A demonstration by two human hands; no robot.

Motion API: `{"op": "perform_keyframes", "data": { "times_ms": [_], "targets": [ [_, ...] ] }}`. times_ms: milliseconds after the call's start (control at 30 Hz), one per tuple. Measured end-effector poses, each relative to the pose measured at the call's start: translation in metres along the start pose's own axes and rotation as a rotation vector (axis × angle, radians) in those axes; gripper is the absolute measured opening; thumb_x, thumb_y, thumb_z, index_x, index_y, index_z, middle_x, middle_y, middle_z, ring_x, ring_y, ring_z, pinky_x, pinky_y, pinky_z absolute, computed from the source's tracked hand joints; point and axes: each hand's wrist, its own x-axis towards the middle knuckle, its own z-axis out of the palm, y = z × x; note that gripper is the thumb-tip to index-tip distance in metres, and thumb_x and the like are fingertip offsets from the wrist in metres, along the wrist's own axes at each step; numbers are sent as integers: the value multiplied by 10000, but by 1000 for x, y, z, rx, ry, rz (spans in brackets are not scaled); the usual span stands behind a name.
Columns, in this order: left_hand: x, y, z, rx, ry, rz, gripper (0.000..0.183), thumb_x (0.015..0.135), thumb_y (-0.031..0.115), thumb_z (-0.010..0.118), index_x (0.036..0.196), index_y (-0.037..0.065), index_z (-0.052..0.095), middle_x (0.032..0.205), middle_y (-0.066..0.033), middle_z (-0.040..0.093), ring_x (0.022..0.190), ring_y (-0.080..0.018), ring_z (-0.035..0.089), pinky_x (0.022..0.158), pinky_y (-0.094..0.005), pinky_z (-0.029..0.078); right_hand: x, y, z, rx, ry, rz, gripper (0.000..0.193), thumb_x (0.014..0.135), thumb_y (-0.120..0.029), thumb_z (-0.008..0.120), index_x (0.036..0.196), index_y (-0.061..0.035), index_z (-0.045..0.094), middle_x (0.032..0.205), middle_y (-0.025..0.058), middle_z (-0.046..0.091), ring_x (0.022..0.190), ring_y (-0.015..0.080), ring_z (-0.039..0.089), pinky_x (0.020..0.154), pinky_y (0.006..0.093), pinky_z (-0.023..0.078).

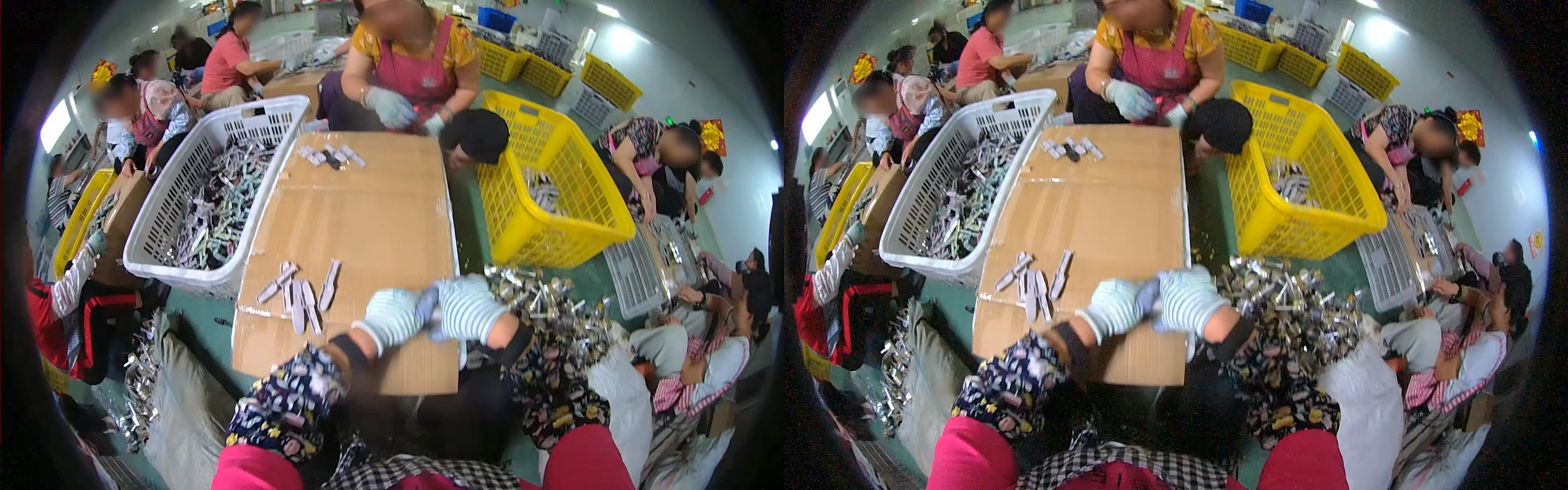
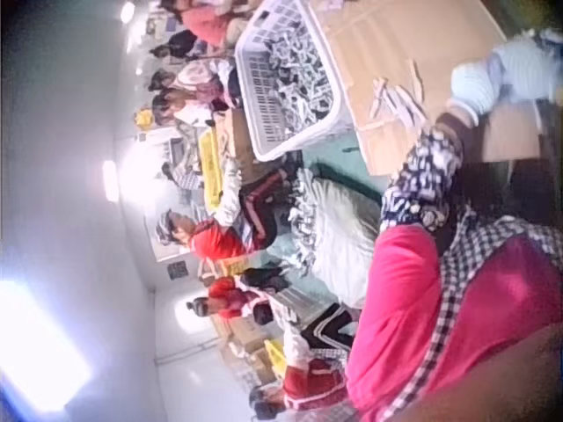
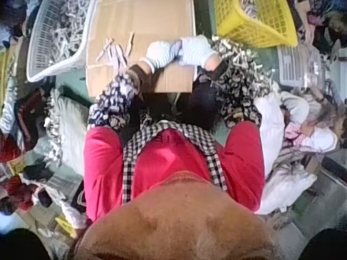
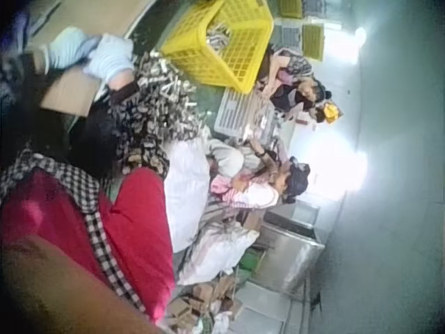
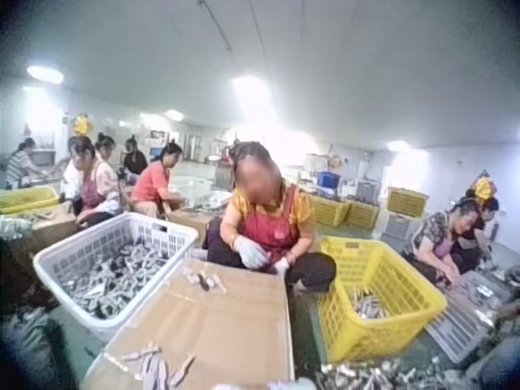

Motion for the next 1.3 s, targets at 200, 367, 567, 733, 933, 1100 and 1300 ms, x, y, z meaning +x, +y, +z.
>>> {"op": "perform_keyframes", "data": {
  "times_ms": [200, 367, 567, 733, 933, 1100, 1300],
  "targets": [
    [55, -79, 35, -330, -71, -185, 438, 956, 367, 246, 1068, 60, 538, 979, -269, 610, 964, -429, 569, 814, -457, 449, 5, -26, 38, -251, 560, 60, 915, 609, -531, 721, 1267, 10, 388, 1159, 164, 498, 1137, 316, 448, 1029, 477, 259],
    [54, -15, -24, -331, 8, -327, 552, 941, 454, 265, 1048, 34, 608, 995, -260, 613, 987, -410, 565, 870, -427, 438, 30, 19, 7, -181, 252, 202, 784, 588, -548, 715, 1147, -38, 509, 1090, 137, 553, 1060, 311, 509, 951, 465, 343],
    [86, -59, -28, -256, -15, -396, 676, 924, 507, 194, 953, -4, 635, 939, -257, 628, 977, -401, 576, 848, -423, 437, 69, 37, -15, -172, 363, 68, 873, 563, -593, 722, 1194, -33, 496, 1076, 145, 551, 1044, 307, 509, 908, 434, 359],
    [110, -78, -24, -180, 99, -225, 592, 932, 478, 254, 915, 21, 631, 902, -241, 635, 939, -409, 585, 804, -434, 460, 83, 46, -31, -226, 197, 158, 887, 530, -504, 791, 1192, -6, 474, 1115, 154, 542, 1027, 303, 520, 920, 425, 364],
    [136, -83, -47, -99, -57, -89, 403, 939, 392, 304, 1124, 72, 463, 920, -237, 626, 886, -416, 588, 772, -456, 465, 125, 102, -59, 20, 72, 67, 709, 566, -463, 772, 1070, -21, 539, 1096, 153, 557, 1028, 312, 528, 920, 393, 386],
    [180, -135, -35, -548, 0, -251, 526, 933, 440, 241, 1053, 41, 561, 887, -214, 649, 910, -387, 607, 801, -433, 460, 142, 91, -31, -335, 658, 50, 774, 572, -524, 741, 1109, -20, 502, 1040, 139, 555, 1005, 304, 527, 905, 395, 395],
    [190, -111, -59, -130, 142, -176, 545, 935, 458, 234, 1094, 86, 600, 946, -219, 644, 903, -362, 618, 829, -412, 463, 191, 152, -76, 55, 67, 119, 780, 522, -523, 768, 1062, 6, 576, 1050, 199, 610, 997, 359, 573, 876, 421, 450]
  ]
}}
